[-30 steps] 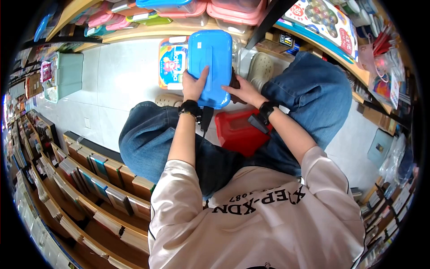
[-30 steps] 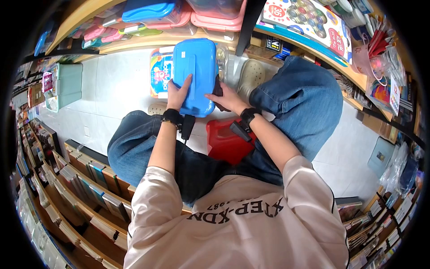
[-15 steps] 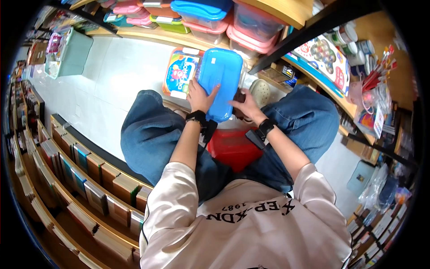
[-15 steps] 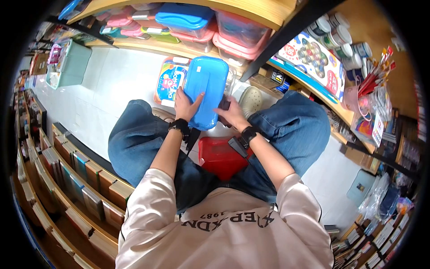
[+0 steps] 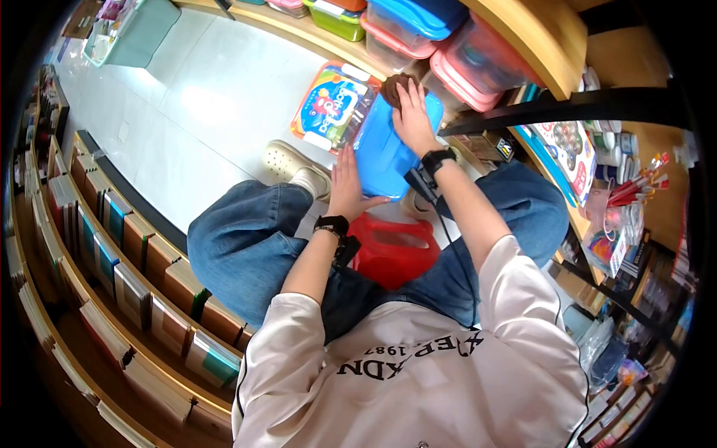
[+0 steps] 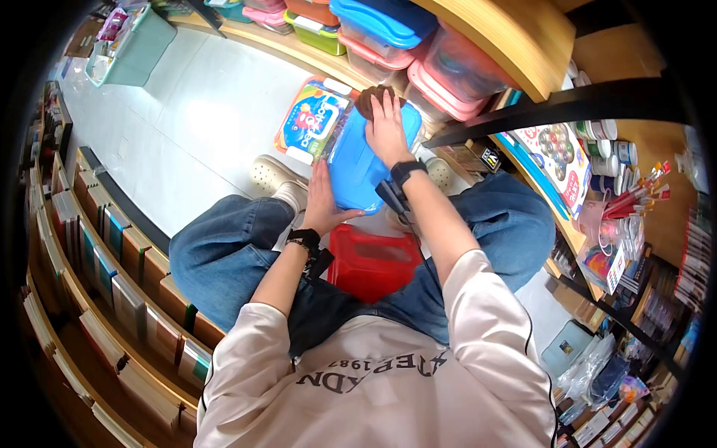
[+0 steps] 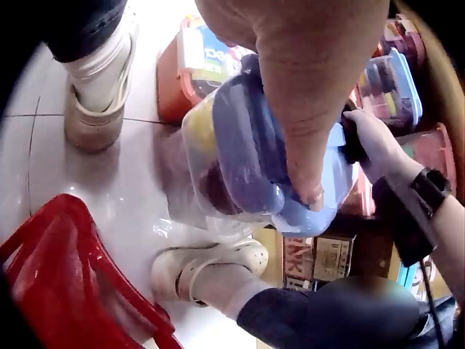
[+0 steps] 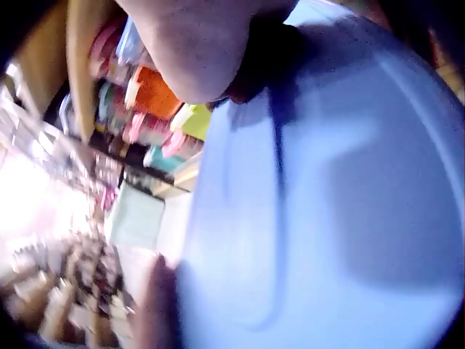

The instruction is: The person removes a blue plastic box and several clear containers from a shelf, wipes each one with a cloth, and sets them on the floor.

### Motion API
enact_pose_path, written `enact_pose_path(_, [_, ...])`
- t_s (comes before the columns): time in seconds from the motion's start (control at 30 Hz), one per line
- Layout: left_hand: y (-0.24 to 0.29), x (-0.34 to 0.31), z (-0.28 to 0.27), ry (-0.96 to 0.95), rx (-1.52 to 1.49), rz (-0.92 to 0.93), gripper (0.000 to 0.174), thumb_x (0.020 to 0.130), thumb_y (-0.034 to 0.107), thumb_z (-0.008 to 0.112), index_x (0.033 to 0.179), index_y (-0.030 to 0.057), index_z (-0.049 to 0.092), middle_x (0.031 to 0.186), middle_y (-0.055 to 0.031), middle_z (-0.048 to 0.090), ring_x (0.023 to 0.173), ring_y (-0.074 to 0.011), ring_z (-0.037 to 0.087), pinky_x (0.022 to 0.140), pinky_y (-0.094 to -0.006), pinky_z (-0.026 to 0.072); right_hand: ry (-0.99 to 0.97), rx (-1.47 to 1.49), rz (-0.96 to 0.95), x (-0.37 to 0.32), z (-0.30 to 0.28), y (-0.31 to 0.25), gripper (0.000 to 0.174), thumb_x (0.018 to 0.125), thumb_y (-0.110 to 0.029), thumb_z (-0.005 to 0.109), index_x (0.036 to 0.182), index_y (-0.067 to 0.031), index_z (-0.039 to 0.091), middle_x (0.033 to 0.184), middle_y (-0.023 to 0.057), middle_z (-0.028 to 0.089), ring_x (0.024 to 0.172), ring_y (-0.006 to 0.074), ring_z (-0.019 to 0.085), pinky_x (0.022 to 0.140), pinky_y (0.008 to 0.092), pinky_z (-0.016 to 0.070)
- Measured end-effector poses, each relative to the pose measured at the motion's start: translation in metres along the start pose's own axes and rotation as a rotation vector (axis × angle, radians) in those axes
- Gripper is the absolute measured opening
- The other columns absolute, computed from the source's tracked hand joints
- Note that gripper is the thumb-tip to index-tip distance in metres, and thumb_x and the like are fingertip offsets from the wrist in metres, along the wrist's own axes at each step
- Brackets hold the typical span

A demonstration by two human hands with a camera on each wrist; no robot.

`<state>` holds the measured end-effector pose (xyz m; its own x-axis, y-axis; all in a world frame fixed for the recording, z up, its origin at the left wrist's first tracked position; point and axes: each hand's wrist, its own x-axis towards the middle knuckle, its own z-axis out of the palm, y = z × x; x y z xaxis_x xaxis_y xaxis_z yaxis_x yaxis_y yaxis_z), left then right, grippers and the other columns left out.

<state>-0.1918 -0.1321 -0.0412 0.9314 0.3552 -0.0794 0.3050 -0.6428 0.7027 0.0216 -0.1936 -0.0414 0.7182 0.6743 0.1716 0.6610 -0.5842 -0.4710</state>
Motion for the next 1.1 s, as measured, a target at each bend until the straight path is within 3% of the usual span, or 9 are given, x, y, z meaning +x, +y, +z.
enact_pose_path(0.17, [-0.012, 0.0, 0.001, 0.001, -0.158, 0.079, 0.13, 0.053, 0.046, 0.081, 0.137, -0.0088, -0.003, 0.143, -0.0291, 0.006, 0.134, -0.0431, 0.005, 0.109, -0.0473, 0.0119, -0.041, -0.059, -0.042, -0.026, 0.003, -0.029, 0.052, 0.081, -0.01, 0.051, 0.13, -0.0001, 0.037, 0.138, 0.0249, 0.029, 0.13, 0.0398, 0.024, 0.106, 0.0411, 0.0262])
enact_pose_path(0.37, [-0.016, -0.001, 0.002, 0.016, -0.15, 0.119, 0.12, 0.061, 0.036, 0.077, 0.136, -0.0096, -0.003, 0.143, -0.0301, 0.004, 0.134, -0.0436, 0.004, 0.109, -0.0464, 0.0095, -0.197, -0.016, -0.331, -0.083, 0.002, -0.075, 0.053, 0.077, -0.012, 0.052, 0.127, 0.0028, 0.041, 0.137, 0.0222, 0.032, 0.129, 0.0385, 0.026, 0.107, 0.0393, 0.0243])
enact_pose_path(0.53, [-0.021, -0.001, 0.013, 0.179, -0.091, 0.047, 0.095, 0.071, 0.023, 0.063, 0.138, -0.0064, 0.003, 0.144, -0.0293, 0.005, 0.135, -0.0425, 0.004, 0.108, -0.0492, 0.0082, -0.274, 0.152, -0.298, -0.115, -0.011, -0.088, 0.053, 0.074, -0.006, 0.052, 0.125, 0.0013, 0.042, 0.138, 0.0204, 0.031, 0.13, 0.0373, 0.025, 0.107, 0.04, 0.025])
enact_pose_path(0.63, [-0.02, 0.002, 0.003, 0.163, -0.013, 0.094, 0.1, 0.067, 0.025, 0.067, 0.139, -0.0054, 0.004, 0.144, -0.0293, 0.005, 0.135, -0.0426, 0.005, 0.108, -0.0495, 0.0078, -0.32, 0.281, -0.26, -0.122, -0.017, -0.082, 0.052, 0.072, 0.001, 0.052, 0.123, -0.0006, 0.044, 0.14, 0.0173, 0.029, 0.132, 0.0349, 0.024, 0.107, 0.0404, 0.0268])
enact_pose_path(0.7, [-0.019, 0.002, -0.013, 0.126, -0.034, 0.113, 0.104, 0.064, 0.027, 0.07, 0.14, -0.002, 0.005, 0.144, -0.0285, 0.005, 0.134, -0.0433, 0.005, 0.108, -0.0515, 0.009, -0.396, 0.308, -0.311, -0.124, -0.02, -0.075, 0.052, 0.072, 0.002, 0.052, 0.123, -0.001, 0.045, 0.141, 0.0165, 0.029, 0.132, 0.0344, 0.023, 0.107, 0.0406, 0.0269])
enact_pose_path(0.77, [-0.013, 0.007, -0.036, -0.177, 0.143, -0.065, 0.106, 0.059, 0.025, 0.072, 0.14, 0.0014, 0.009, 0.144, -0.0273, 0.005, 0.134, -0.0441, 0.003, 0.107, -0.0532, 0.0099, -0.439, 0.287, -0.368, -0.128, -0.029, -0.072, 0.052, 0.071, 0.001, 0.053, 0.122, -0.0013, 0.046, 0.14, 0.0161, 0.031, 0.132, 0.0335, 0.023, 0.107, 0.0401, 0.0272])
enact_pose_path(0.8, [-0.015, 0.01, -0.041, -0.221, 0.241, -0.113, 0.096, 0.06, 0.021, 0.07, 0.138, 0.0025, 0.018, 0.143, -0.0276, 0.011, 0.134, -0.0446, 0.003, 0.107, -0.0546, 0.0104, -0.488, 0.266, -0.428, -0.129, -0.035, -0.071, 0.051, 0.071, 0.001, 0.055, 0.121, -0.0016, 0.048, 0.139, 0.0157, 0.032, 0.132, 0.0326, 0.024, 0.107, 0.0397, 0.0275])
enact_pose_path(0.93, [-0.01, 0.016, -0.056, -0.137, 0.332, -0.055, 0.074, 0.067, 0.012, 0.059, 0.133, -0.0013, 0.028, 0.139, -0.0284, 0.023, 0.133, -0.0454, 0.006, 0.106, -0.0542, 0.0134, -0.488, 0.262, -0.375, -0.146, -0.052, -0.073, 0.05, 0.072, 0.002, 0.053, 0.121, -0.0019, 0.048, 0.138, 0.0157, 0.033, 0.132, 0.0327, 0.022, 0.107, 0.0397, 0.0267])
enact_pose_path(1.1, [-0.008, 0.015, -0.01, 0.061, 0.163, 0.112, 0.068, 0.076, 0.014, 0.053, 0.134, -0.005, 0.024, 0.14, -0.027, 0.023, 0.132, -0.0433, 0.016, 0.105, -0.0507, 0.0192, -0.502, 0.257, -0.315, -0.16, -0.073, -0.061, 0.048, 0.072, 0.003, 0.053, 0.119, -0.0025, 0.051, 0.137, 0.0148, 0.036, 0.132, 0.0322, 0.023, 0.106, 0.0386, 0.0282])
